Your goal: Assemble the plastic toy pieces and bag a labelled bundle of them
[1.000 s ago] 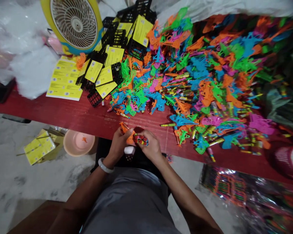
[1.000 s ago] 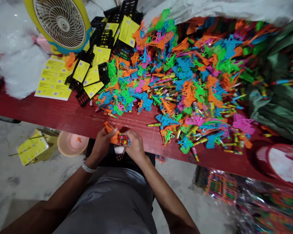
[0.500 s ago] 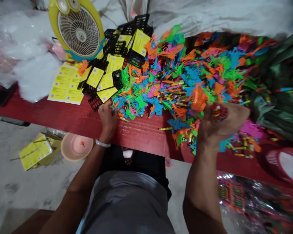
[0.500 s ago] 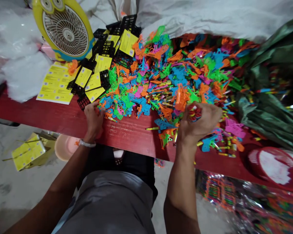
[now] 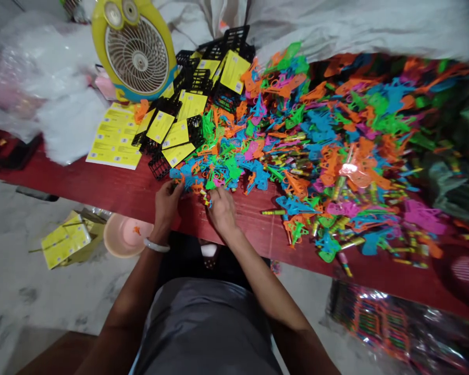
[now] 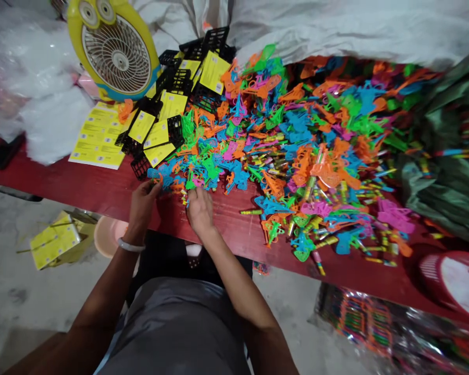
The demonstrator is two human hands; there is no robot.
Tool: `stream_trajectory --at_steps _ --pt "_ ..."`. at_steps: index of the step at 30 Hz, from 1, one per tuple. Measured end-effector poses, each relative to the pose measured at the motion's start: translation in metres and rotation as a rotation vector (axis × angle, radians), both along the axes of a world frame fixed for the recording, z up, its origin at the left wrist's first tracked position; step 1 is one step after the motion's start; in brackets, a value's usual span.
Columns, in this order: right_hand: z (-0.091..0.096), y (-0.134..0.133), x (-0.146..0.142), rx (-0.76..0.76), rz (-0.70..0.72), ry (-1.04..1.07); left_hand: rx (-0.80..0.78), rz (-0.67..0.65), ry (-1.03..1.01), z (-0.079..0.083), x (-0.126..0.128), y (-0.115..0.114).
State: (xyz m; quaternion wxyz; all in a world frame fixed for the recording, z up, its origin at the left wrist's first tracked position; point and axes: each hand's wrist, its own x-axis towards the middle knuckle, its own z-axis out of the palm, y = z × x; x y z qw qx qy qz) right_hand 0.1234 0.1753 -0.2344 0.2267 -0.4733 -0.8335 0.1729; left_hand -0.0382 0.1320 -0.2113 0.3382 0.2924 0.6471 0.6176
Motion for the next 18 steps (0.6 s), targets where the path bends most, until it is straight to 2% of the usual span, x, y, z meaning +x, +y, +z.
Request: stream_trajectory --at_steps 2,4,7,10,14,18 --pt "0.0 0.002 0.006 -0.063 -0.001 0.036 0.007 -0.001 -0.11 -0.001 0.0 -0.003" --pt "0.0 0.0 0.017 -0.182 -0.027 0.179 0.014 0.011 -0.176 -0.001 0.002 -0.006" --pt "0.003 -0.007 0.033 -0.485 -0.124 0.565 0.006 0.024 -0.158 -0.001 0.01 -0.012" --pt "0.011 -0.013 0.038 -0.752 -0.185 0.899 0.024 -0.019 -0.078 0.0 0.025 -0.018" --pt "0.022 -0.009 0.036 -0.836 -0.211 1.025 0.034 -0.099 0.034 0.006 0.045 -0.02" --pt "0.025 -0.007 0.04 -0.877 -0.194 1.033 -0.016 -0.166 -0.057 0.008 0.049 -0.017"
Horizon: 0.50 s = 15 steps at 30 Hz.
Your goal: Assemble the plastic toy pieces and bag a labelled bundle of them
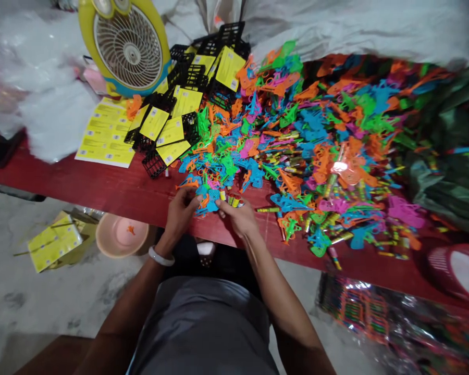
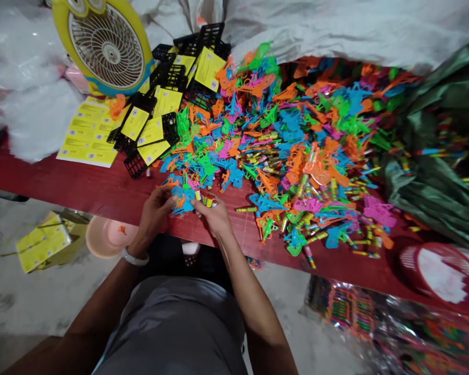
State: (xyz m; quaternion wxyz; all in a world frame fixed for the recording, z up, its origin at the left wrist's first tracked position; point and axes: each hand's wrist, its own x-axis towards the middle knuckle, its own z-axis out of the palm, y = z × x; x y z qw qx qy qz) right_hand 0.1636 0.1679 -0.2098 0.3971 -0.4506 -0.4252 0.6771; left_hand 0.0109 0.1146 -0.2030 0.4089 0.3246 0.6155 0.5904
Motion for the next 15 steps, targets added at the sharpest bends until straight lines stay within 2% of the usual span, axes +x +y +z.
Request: stream_trajectory --at_steps 4,9,11,13,15 --pt "-0.001 -0.006 0.007 0.036 0.023 -0.007 -0.006 0.06 0.193 -0.003 -0.005 0.003" --pt "-0.001 -0.006 0.01 0.034 0.073 0.032 -0.013 -0.17 0.014 -0.005 -0.004 0.003" --pt "-0.001 -0.008 0.008 0.044 0.02 -0.021 0.0 -0.107 0.102 -0.005 0.001 0.002" --pt "0.0 -0.014 0.003 0.08 -0.007 -0.08 0.045 0.029 0.229 -0.005 0.007 0.003" --pt "-0.001 -0.024 -0.002 0.145 0.004 -0.144 0.1 0.103 0.233 -0.005 0.014 0.004"
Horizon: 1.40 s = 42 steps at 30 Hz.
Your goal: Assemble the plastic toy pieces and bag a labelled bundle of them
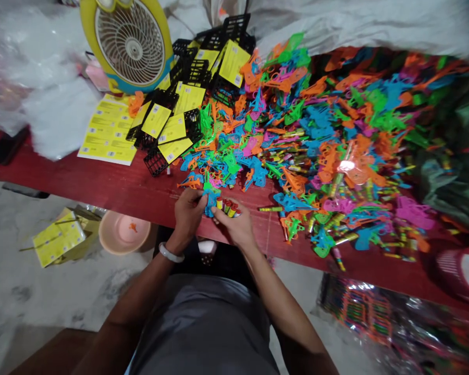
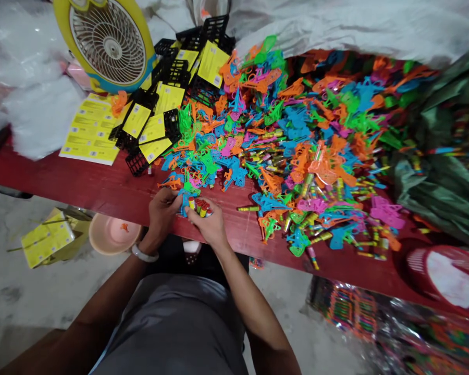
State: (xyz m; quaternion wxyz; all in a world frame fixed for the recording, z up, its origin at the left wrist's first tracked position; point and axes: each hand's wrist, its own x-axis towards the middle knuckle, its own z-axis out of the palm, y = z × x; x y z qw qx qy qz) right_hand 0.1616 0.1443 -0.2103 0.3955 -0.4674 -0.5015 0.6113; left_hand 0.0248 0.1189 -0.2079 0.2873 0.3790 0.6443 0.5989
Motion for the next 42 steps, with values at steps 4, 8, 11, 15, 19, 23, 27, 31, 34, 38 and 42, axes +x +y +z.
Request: stream_trajectory --at_steps 4,8,11,15,19,23,27,31,34,38,42 --pt "-0.008 -0.017 -0.008 0.271 -0.081 -0.173 0.026 -0.002 -0.287 0.002 0.008 0.005" --pt "-0.015 -0.02 -0.007 0.365 -0.185 -0.207 0.018 -0.025 -0.371 0.009 0.007 0.005" --pt "-0.011 -0.012 -0.002 0.18 -0.124 -0.097 0.004 -0.163 -0.322 0.019 0.0 0.004" --pt "-0.001 0.006 0.015 -0.083 -0.026 0.144 -0.163 -0.316 -0.509 0.027 -0.018 0.006" --pt "0.004 0.018 0.026 -0.15 -0.021 0.229 -0.242 -0.589 -0.61 0.019 -0.025 0.009" --pt "0.0 0.018 0.022 -0.131 -0.086 0.251 -0.222 -0.553 -0.529 0.006 -0.016 0.012" --pt "-0.006 0.015 0.019 0.06 -0.333 0.169 -0.178 -0.181 -0.446 0.002 -0.005 0.006" --pt "-0.009 0.015 0.023 0.542 -0.226 0.015 -0.267 -0.348 -0.768 0.003 0.009 -0.004" --pt "-0.007 0.017 0.027 0.765 0.074 0.01 -0.228 -0.321 -0.965 0.002 0.018 -0.003" --pt "0.001 0.019 0.035 0.764 0.159 -0.078 -0.186 -0.251 -1.025 0.005 0.018 0.002" --pt "0.003 0.012 0.044 0.505 0.026 -0.253 -0.081 -0.121 -0.916 0.015 0.016 -0.003"
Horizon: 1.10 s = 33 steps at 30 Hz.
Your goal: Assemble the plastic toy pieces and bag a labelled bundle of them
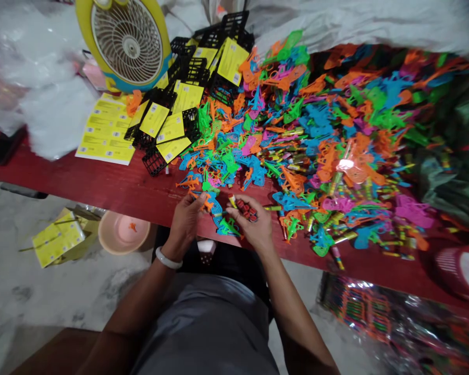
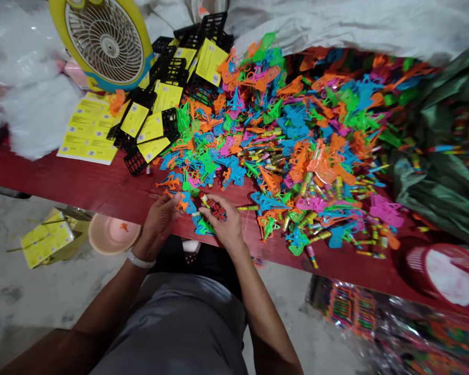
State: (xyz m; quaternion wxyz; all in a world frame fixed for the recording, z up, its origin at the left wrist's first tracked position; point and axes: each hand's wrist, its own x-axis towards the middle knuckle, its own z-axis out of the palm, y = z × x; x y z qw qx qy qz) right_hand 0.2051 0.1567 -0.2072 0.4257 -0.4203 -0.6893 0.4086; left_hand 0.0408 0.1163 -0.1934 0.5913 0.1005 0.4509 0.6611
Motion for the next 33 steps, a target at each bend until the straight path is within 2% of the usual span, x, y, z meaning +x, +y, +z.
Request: stream_trajectory --at_steps 3,9,13,16,21,29,33 --pt "-0.005 -0.01 -0.002 -0.103 -0.013 -0.028 0.02 0.045 0.117 0.005 0.004 -0.005" --pt "-0.014 -0.017 -0.006 -0.151 -0.021 -0.013 -0.012 -0.068 0.256 -0.002 0.009 -0.014" --pt "-0.015 -0.009 -0.002 -0.098 -0.025 -0.018 0.026 -0.073 0.272 -0.004 0.007 -0.016" --pt "-0.015 -0.005 -0.001 -0.048 0.017 -0.052 0.049 -0.083 0.296 0.001 0.008 -0.018" --pt "-0.013 -0.004 0.002 -0.063 0.076 -0.086 0.045 -0.134 0.338 0.008 0.009 -0.02" --pt "-0.006 -0.003 0.013 -0.123 0.278 -0.106 0.032 -0.163 0.391 0.003 0.003 -0.023" --pt "-0.011 -0.014 0.012 -0.185 0.229 -0.078 0.031 -0.2 0.394 0.001 0.007 -0.021"
